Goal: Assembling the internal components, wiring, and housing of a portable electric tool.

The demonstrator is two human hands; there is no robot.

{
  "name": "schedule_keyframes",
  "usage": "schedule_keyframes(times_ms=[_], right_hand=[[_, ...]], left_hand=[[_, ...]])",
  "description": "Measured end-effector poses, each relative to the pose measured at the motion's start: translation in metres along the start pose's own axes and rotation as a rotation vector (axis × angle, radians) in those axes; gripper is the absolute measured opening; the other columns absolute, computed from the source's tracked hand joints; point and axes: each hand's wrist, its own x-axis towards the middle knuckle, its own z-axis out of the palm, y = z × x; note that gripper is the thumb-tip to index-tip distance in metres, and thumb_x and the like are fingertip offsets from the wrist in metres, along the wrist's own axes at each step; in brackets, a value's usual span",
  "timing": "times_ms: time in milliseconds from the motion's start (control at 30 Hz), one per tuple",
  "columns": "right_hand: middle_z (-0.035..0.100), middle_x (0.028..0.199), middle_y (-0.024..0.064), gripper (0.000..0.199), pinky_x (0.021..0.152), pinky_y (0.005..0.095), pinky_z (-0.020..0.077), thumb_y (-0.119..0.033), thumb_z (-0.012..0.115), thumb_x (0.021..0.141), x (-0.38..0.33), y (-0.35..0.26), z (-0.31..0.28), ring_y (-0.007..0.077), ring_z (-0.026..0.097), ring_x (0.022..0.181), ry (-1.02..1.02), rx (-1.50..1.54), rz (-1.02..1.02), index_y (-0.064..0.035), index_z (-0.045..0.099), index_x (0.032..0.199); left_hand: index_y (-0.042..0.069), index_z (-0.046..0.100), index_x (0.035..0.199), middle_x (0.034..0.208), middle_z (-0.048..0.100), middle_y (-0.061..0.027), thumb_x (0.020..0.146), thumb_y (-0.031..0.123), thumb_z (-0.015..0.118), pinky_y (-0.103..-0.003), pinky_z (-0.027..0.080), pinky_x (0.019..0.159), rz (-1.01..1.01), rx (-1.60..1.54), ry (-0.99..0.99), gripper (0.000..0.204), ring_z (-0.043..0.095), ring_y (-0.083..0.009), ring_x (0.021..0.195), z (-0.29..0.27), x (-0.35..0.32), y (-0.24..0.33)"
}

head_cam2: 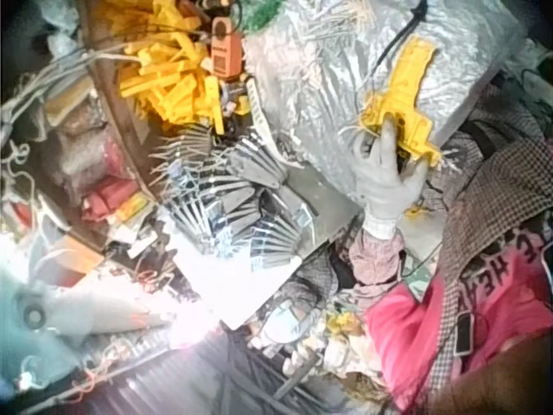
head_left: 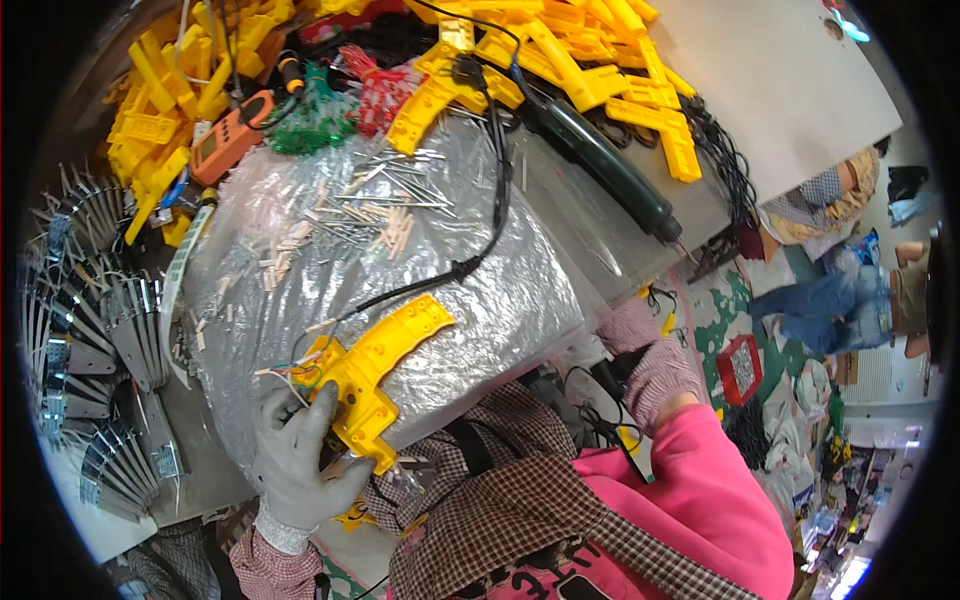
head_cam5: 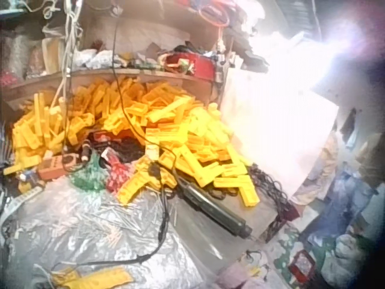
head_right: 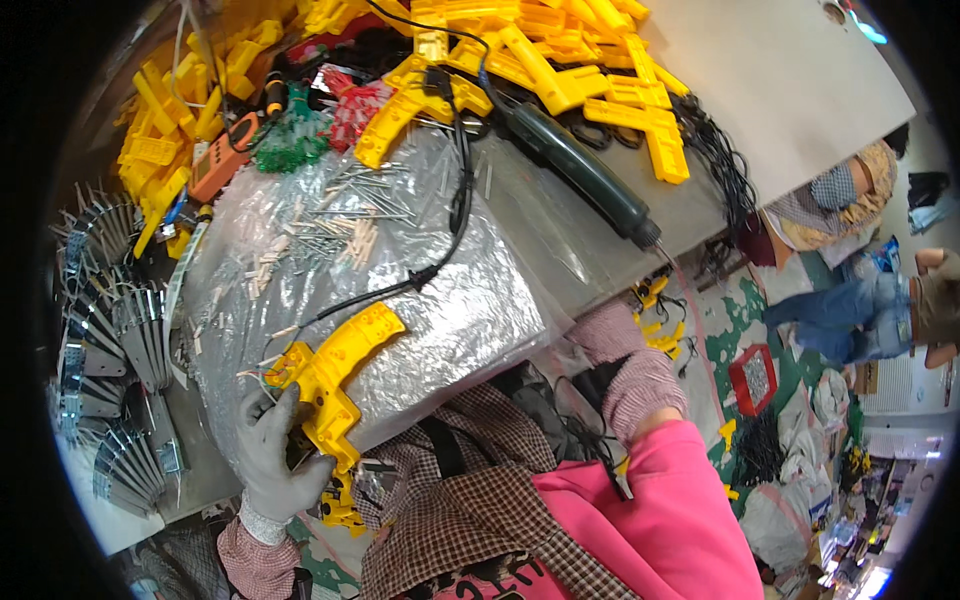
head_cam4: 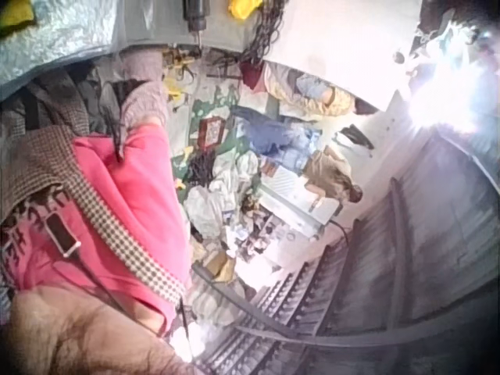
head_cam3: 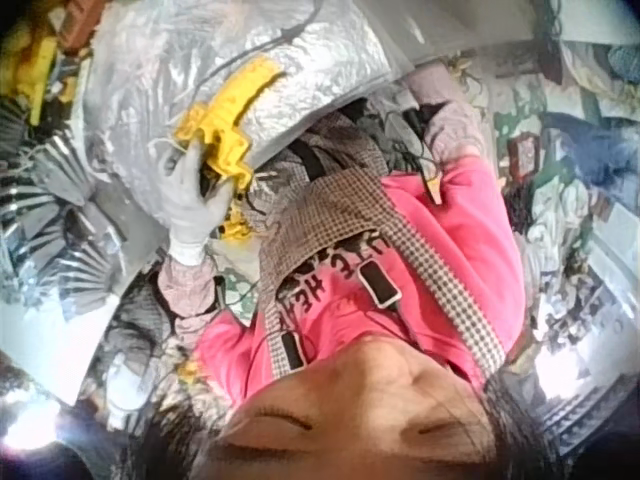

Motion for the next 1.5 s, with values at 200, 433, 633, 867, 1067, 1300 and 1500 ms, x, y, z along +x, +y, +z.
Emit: schedule_keyframes(times_ms=[200, 433, 633, 867, 1067, 1300, 1500], right_hand=[[0.071, 0.102, 0.0126, 0.038, 0.083, 0.0355, 0.0514, -0.035, 0.062, 0.09, 0.039, -0.162, 0.018, 0.0222, 0.067, 0.094, -0.211, -0.112, -0.243, -0.0046, 0.067, 0.112], [0.072, 0.1, 0.0113, 0.036, 0.081, 0.0347, 0.0516, -0.034, 0.064, 0.09, 0.084, -0.325, -0.012, 0.0214, 0.067, 0.091, -0.534, -0.197, -0.362, -0.0057, 0.068, 0.112], [0.072, 0.098, 0.0102, 0.034, 0.079, 0.034, 0.0517, -0.033, 0.065, 0.09, -0.102, -0.191, -0.025, 0.0206, 0.067, 0.089, -0.7, -0.248, -0.36, -0.0066, 0.069, 0.111], [0.054, 0.125, 0.0019, 0.047, 0.098, 0.048, 0.0465, -0.025, 0.068, 0.079, -0.126, -0.297, 0.067, 0.026, 0.05, 0.12, -0.005, -0.825, -1.482, -0.0351, 0.058, 0.124], [0.056, 0.119, -0.0024, 0.036, 0.091, 0.0407, 0.0499, -0.032, 0.074, 0.077, -0.109, -0.277, 0.104, 0.0214, 0.052, 0.114, 0.3, -0.632, -1.656, -0.0314, 0.062, 0.112], [0.062, 0.104, 0.0122, 0.059, 0.08, 0.0377, 0.0522, -0.019, 0.081, 0.079, -0.13, -0.32, 0.087, 0.0271, 0.065, 0.091, -0.129, 0.331, -0.826, 0.0001, 0.053, 0.127], [0.062, 0.106, 0.0117, 0.056, 0.082, 0.0387, 0.0494, -0.015, 0.079, 0.081, -0.12, -0.337, 0.081, 0.0285, 0.061, 0.095, -0.017, -0.144, -1.193, -0.004, 0.054, 0.129]], left_hand=[[0.004, 0.058, 0.127, 0.103, 0.065, -0.01, 0.057, 0.024, 0.08, -0.047, 0.045, 0.09, 0.051, -0.041, 0.034, 0.076, 0.055, -0.0358, 0.103, -0.004, 0.004, 0.004], [0.006, 0.061, 0.125, 0.097, 0.061, -0.0041, 0.052, 0.04, 0.085, -0.045, 0.041, 0.087, 0.114, -0.089, 0.072, 0.084, 0.051, -0.0267, 0.1, -0.005, 0.01, -0.001], [0.008, 0.06, 0.129, 0.098, 0.051, -0.0059, 0.052, 0.044, 0.088, -0.046, 0.042, 0.09, 0.086, -0.109, 0.037, 0.089, 0.049, -0.0284, 0.103, -0.006, 0.013, -0.001], [0.008, 0.055, 0.134, 0.106, 0.058, -0.0086, 0.056, 0.03, 0.087, -0.045, 0.043, 0.092, 0.072, -0.119, 0.093, 0.087, 0.051, -0.0314, 0.105, 0.002, 0.007, -0.003], [0.003, 0.05, 0.137, 0.102, 0.062, -0.0083, 0.059, 0.023, 0.081, -0.046, 0.039, 0.097, 0.044, -0.108, 0.12, 0.087, 0.054, -0.0311, 0.105, 0.0, 0.008, 0.006], [0.001, 0.049, 0.137, 0.101, 0.062, -0.0084, 0.057, 0.025, 0.08, -0.048, 0.039, 0.095, 0.057, -0.079, 0.182, 0.09, 0.055, -0.0311, 0.104, 0.008, 0.004, 0.004], [0.0, 0.043, 0.141, 0.108, 0.06, -0.0093, 0.057, 0.025, 0.081, -0.047, 0.04, 0.094, 0.043, -0.1, 0.186, 0.096, 0.056, -0.0281, 0.102, 0.008, 0.004, 0.005]])
